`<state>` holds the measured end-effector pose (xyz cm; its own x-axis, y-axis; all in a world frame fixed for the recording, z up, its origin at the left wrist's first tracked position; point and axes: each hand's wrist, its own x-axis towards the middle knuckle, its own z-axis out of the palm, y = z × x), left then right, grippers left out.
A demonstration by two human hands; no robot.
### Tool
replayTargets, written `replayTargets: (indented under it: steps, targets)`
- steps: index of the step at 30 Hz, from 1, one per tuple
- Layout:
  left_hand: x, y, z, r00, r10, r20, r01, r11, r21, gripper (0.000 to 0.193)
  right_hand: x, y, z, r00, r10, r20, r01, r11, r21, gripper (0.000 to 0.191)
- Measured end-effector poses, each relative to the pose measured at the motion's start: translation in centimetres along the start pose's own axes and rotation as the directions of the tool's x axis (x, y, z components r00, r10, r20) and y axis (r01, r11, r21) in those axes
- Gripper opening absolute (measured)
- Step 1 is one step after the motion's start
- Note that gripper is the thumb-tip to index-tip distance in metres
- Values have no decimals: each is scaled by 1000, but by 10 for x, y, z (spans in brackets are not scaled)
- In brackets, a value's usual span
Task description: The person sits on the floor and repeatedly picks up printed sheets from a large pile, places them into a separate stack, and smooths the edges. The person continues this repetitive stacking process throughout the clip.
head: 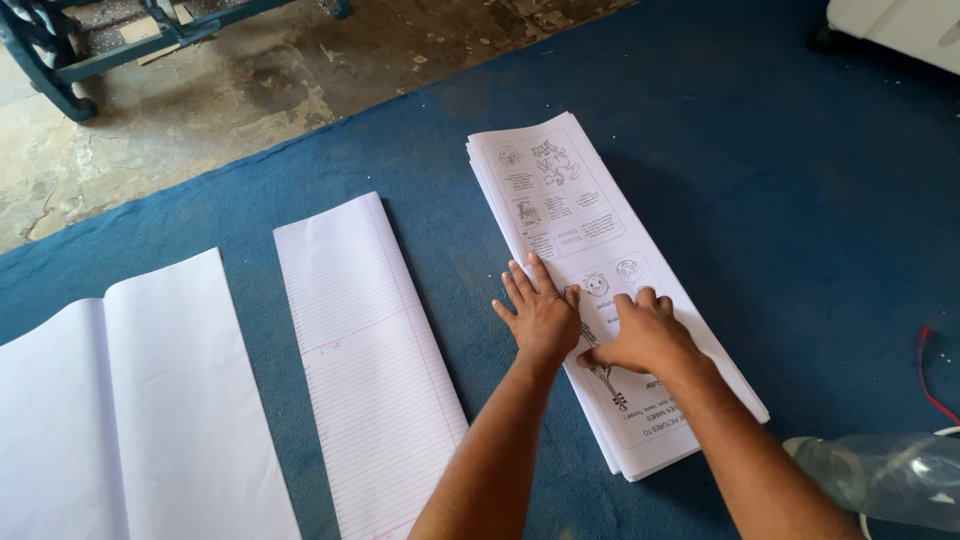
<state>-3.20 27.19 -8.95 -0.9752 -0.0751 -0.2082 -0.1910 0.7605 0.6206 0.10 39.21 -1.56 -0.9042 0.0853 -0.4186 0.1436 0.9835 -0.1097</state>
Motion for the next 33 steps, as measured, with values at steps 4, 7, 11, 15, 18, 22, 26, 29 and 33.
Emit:
replayTargets:
  steps: [4,7,11,15,18,22,26,29,33]
  targets:
    - [0,1,-5,1000,5,-2,-5,999,39,83,9,-2,8,1000,12,6,-12,1000,8,109]
    - [0,3,-14,1000,6,31,-11,989,148,84,17,0,9,1000,2,4,-2,1000,5,110]
    - [8,1,-31,997,62,34,-70,936,344,97,22,2,11,1000,-2,14,2,1000,19,108]
    - [22,-2,-41,987,158,10,-149,911,385,120,20,3,11,1000,-8,20,7,999,31,108]
    - [30,-3,-47,979,201,18,-189,885,426,135,14,3,10,1000,-13,11,13,1000,18,108]
    - [35,-3,-57,981,186,60,-194,888,416,145,5,0,7,1000,-3,27,3,1000,14,112]
    - [45,-3,-63,979,196,48,-199,905,376,144,-2,-2,4,999,-6,38,6,1000,7,111]
    - [53,-8,-62,973,230,7,-217,908,359,144,-6,-4,2,999,-3,43,3,1000,-8,111]
    - [59,-13,-56,969,247,-22,-226,914,336,145,-12,-4,0,999,-14,42,14,1000,-1,114]
